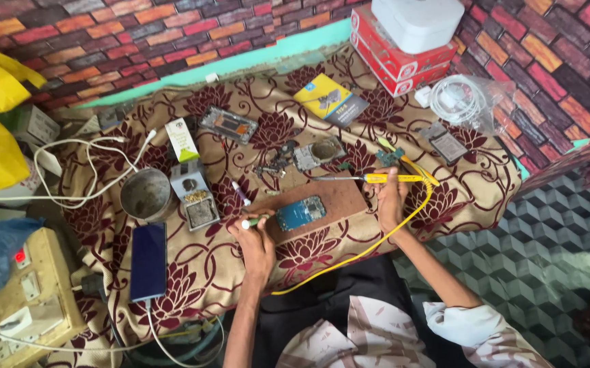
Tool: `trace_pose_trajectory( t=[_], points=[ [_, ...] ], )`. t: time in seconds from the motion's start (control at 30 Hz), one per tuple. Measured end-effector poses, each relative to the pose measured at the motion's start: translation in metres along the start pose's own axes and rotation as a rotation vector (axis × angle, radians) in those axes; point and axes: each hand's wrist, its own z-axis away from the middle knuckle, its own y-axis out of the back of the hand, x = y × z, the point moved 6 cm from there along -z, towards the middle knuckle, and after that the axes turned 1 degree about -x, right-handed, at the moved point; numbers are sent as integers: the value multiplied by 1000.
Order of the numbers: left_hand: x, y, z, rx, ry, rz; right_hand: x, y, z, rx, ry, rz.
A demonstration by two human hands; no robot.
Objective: The person uses a soldering iron and a tube of flux to work on a blue circuit board placed on a wooden block. They repeatedly apply flux and heat to various points on the board while holding the tools in both hands.
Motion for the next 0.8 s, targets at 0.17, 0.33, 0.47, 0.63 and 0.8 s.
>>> trace_pose_trajectory(
  t=[0.17,0.33,0.47,0.63,0.8],
  points=[
    [-3,0,2,46,7,146,18,11,28,-109,-143,-215],
    [-1,3,5,48,5,159,13,15,40,-189,-19,-123],
    [-4,1,11,51,-18,121,15,17,41,-165,12,-113],
    [-10,-2,12,52,24,99,15,15,45,-211,47,-107],
    [-3,1,11,41,-24,105,11,15,48,-260,79,-59]
  ],
)
